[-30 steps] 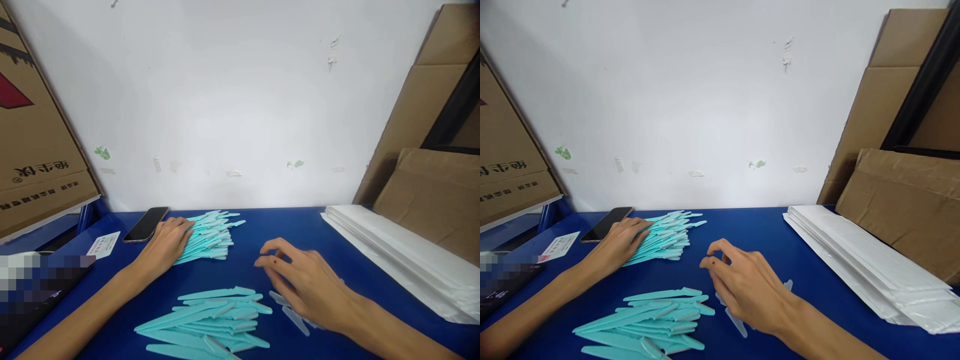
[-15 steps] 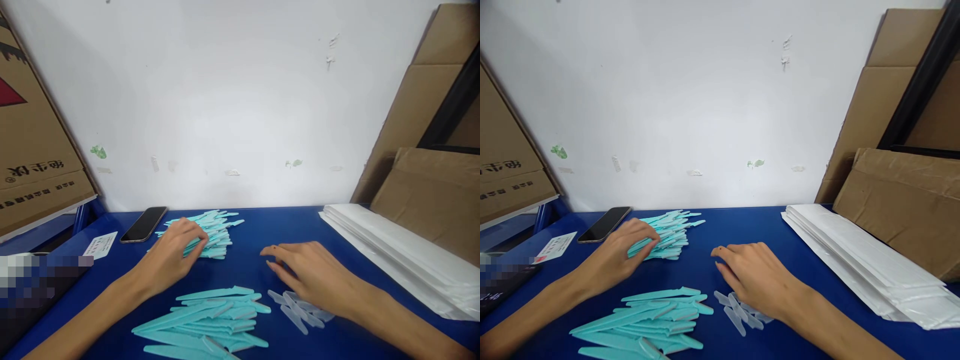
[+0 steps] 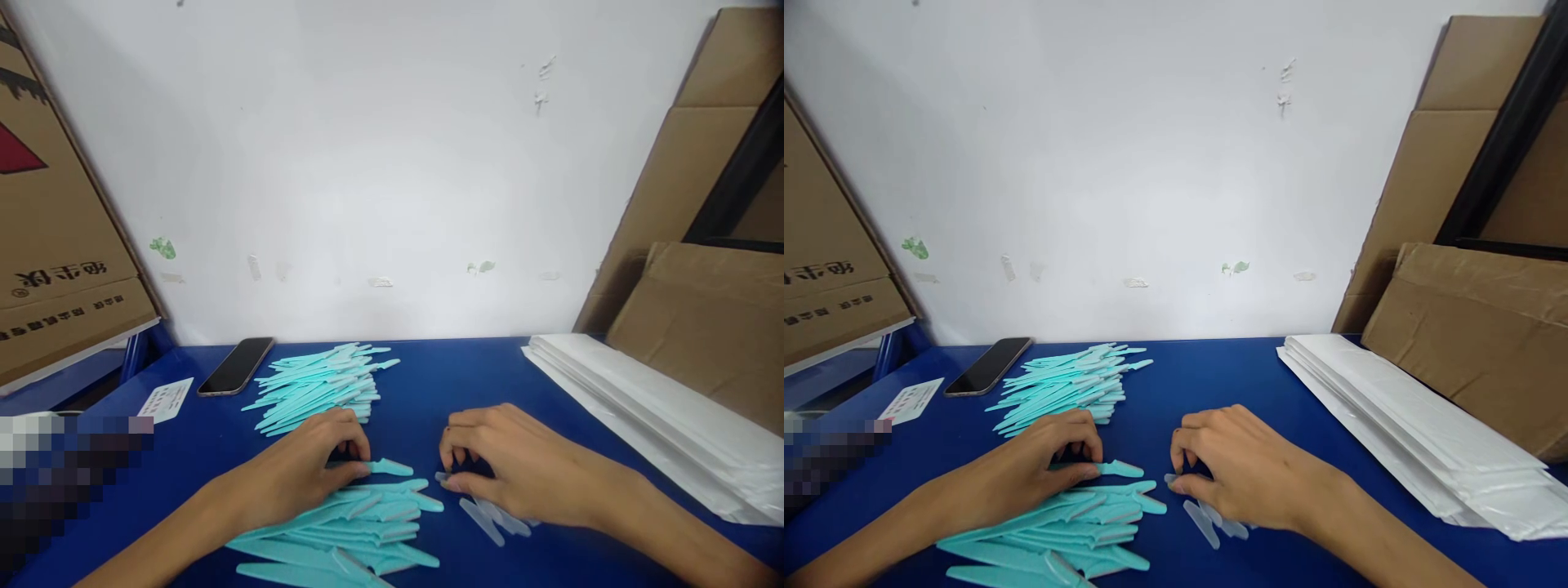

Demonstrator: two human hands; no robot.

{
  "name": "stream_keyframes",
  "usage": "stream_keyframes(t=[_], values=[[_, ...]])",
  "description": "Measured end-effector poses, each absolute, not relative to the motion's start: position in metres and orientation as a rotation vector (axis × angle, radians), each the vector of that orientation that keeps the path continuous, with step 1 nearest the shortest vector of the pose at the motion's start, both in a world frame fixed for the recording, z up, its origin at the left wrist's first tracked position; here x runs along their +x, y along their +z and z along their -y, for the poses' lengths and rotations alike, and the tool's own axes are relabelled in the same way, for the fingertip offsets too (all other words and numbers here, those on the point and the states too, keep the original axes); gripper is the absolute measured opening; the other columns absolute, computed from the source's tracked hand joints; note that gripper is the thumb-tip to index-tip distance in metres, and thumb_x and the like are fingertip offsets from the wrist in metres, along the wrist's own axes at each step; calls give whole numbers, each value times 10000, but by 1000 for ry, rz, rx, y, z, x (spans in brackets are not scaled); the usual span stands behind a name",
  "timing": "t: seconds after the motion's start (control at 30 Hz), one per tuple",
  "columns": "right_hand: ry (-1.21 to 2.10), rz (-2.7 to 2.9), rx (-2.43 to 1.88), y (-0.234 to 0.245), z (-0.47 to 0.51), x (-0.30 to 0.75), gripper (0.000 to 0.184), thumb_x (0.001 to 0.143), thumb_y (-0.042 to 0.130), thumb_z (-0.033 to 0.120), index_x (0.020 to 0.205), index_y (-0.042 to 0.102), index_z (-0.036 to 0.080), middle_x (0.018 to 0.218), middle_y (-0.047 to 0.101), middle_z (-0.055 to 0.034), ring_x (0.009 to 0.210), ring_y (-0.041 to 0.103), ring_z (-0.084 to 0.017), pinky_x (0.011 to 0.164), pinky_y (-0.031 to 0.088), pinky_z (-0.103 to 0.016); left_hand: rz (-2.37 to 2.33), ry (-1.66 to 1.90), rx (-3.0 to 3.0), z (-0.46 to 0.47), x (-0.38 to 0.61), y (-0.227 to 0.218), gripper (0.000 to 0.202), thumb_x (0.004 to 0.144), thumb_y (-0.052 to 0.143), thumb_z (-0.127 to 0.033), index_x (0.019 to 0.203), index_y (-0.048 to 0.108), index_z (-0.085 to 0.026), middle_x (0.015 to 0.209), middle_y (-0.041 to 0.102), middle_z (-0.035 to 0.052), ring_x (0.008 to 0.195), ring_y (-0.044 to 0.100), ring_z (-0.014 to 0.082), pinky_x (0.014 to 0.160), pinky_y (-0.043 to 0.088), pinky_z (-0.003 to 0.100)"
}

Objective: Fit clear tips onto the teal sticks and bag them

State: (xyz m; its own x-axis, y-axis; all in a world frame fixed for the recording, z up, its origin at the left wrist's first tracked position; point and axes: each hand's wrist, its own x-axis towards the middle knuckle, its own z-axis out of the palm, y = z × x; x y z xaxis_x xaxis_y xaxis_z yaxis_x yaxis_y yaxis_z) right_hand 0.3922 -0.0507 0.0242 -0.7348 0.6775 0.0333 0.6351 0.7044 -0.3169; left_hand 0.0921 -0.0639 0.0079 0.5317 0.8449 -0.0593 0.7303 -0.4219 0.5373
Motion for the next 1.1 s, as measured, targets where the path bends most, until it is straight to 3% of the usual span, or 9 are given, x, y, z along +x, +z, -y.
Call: stream_keyframes(t=[0.3,0.67,0.9,1.1], values=[[279,2794,-1021,15,48,387,123,1012,565,333,1047,653,253,1031,697,12,898,671,-184,711,401,-296,-1277,372,2432,67,98,5,98,1033,503,-291,997,579,-241,1005,623,3,893,582,174,746,447,277],[204,2814,-947,7,46,387,114,994,600,327,1017,640,222,1001,691,-4,886,663,-187,808,452,-324,-1313,370,2622,64,98,1,70,1049,468,-248,1027,534,-242,966,634,-3,829,593,183,716,424,288],[146,2771,-929,4,43,383,83,973,619,282,928,610,212,920,698,27,747,645,-149,772,438,-309,-1322,356,2634,64,100,2,67,1050,468,-247,1030,532,-243,970,640,-4,821,603,185,689,419,281],[56,2690,-923,2,41,387,145,1058,483,331,1040,586,230,853,710,35,655,644,-136,593,369,-268,-1307,380,2680,65,102,2,68,1049,478,-246,1032,543,-240,984,661,3,862,615,201,720,439,296]])
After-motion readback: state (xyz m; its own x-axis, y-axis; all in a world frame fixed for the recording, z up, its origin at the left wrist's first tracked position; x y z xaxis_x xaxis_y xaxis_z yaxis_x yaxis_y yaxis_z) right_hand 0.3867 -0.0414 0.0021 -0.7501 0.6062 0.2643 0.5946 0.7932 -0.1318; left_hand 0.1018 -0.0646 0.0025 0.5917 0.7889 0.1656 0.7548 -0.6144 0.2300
